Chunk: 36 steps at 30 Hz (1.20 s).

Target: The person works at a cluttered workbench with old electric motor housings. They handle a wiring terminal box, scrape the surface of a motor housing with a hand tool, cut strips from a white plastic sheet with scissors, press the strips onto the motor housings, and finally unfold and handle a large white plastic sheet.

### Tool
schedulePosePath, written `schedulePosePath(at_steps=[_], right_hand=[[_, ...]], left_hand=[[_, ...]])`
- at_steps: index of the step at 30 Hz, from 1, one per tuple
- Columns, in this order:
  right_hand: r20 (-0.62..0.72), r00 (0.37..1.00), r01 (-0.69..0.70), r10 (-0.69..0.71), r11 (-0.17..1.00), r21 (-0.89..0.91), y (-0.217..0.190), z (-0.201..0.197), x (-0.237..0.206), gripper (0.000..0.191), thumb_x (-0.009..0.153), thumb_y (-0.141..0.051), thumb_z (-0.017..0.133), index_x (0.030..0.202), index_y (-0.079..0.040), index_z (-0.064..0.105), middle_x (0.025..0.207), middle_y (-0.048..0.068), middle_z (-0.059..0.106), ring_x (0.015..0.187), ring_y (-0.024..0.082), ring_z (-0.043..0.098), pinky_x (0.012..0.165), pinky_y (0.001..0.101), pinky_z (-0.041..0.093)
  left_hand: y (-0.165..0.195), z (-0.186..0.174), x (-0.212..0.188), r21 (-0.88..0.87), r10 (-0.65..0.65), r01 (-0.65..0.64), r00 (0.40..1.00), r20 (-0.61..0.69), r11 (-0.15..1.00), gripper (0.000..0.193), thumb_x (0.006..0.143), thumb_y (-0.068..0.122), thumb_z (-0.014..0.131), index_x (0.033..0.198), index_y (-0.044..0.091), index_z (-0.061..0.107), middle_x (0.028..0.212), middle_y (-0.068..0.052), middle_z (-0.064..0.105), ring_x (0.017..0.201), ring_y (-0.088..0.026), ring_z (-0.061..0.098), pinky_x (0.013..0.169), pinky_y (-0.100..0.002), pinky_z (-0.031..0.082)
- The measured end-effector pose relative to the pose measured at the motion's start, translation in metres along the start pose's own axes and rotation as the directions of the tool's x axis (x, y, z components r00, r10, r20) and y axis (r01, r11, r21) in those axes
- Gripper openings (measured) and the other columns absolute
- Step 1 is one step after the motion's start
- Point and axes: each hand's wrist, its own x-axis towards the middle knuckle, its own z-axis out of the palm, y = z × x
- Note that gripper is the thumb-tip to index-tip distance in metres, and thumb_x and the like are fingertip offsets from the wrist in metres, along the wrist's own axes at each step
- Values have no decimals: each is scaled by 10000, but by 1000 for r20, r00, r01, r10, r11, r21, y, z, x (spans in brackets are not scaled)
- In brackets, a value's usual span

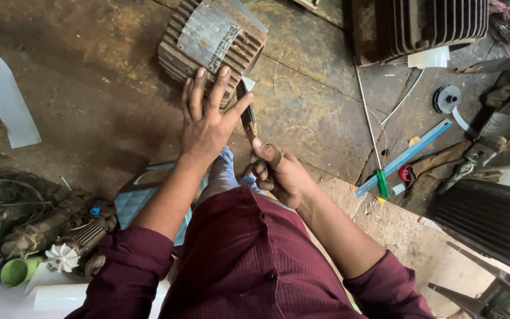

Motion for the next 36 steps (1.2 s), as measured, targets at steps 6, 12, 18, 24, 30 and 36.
schedulePosePath(at_steps=[6, 12, 18, 24, 30, 36], right_hand=[[10, 999, -46, 45, 991, 122, -9, 13, -3, 377, 867, -421, 791, 854, -81, 629, 645, -16, 549, 535, 74, 473, 449, 233, 357], [16, 999, -38, 36, 990, 139, -4, 22, 0, 367, 863, -389, 804, 827, -72, 622, 642, -14, 559, 529, 69, 489, 410, 209, 325], [13, 999, -36, 35, 991, 129, -4, 21, -1, 375, 863, -388, 805, 823, -63, 621, 648, -10, 562, 524, 65, 478, 387, 200, 291], [3, 1000, -15, 15, 998, -63, -3, 3, -5, 363, 885, -431, 762, 856, -88, 646, 654, -25, 555, 532, 65, 480, 433, 223, 327], [131, 842, 251, -523, 165, -954, 7, -95, -41, 319, 869, -393, 675, 948, -89, 725, 660, 64, 700, 580, 198, 704, 568, 362, 536], [-197, 637, -402, -745, -103, -910, 14, -151, -49, 318, 915, -391, 709, 887, -75, 733, 895, 157, 730, 799, 366, 709, 715, 467, 565]], left_hand=[[-2, -1, 4, 5, 3, -3, 1000, -20, 1000, 350, 1097, 260, 667, 1424, 375, 715, 1700, -78, 287, 1542, -397, 270, 1249, -579, 324], [-4, 1, 3, 38, 18, -17, 999, -33, 999, 358, 1106, 236, 646, 1426, 377, 722, 1693, -51, 307, 1530, -375, 296, 1237, -555, 340], [-4, 2, 4, 62, 28, -26, 999, -41, 998, 305, 1129, 267, 630, 1400, 361, 733, 1698, -55, 311, 1522, -386, 306, 1218, -548, 356], [3, -10, 8, 41, -3, 3, 1000, 7, 999, 358, 1068, 220, 643, 1377, 380, 729, 1676, -81, 340, 1506, -397, 325, 1204, -557, 363], [-21, -44, -10, -271, -55, 27, 994, -94, 962, 292, 999, 292, 818, 1266, 217, 728, 1509, -93, 493, 1390, -354, 447, 1161, -484, 425], [-81, -44, 5, -711, -617, 461, 786, 47, 532, 220, 1104, 176, 610, 1258, 19, 603, 1227, -140, 638, 1129, -260, 664, 994, -409, 529]])
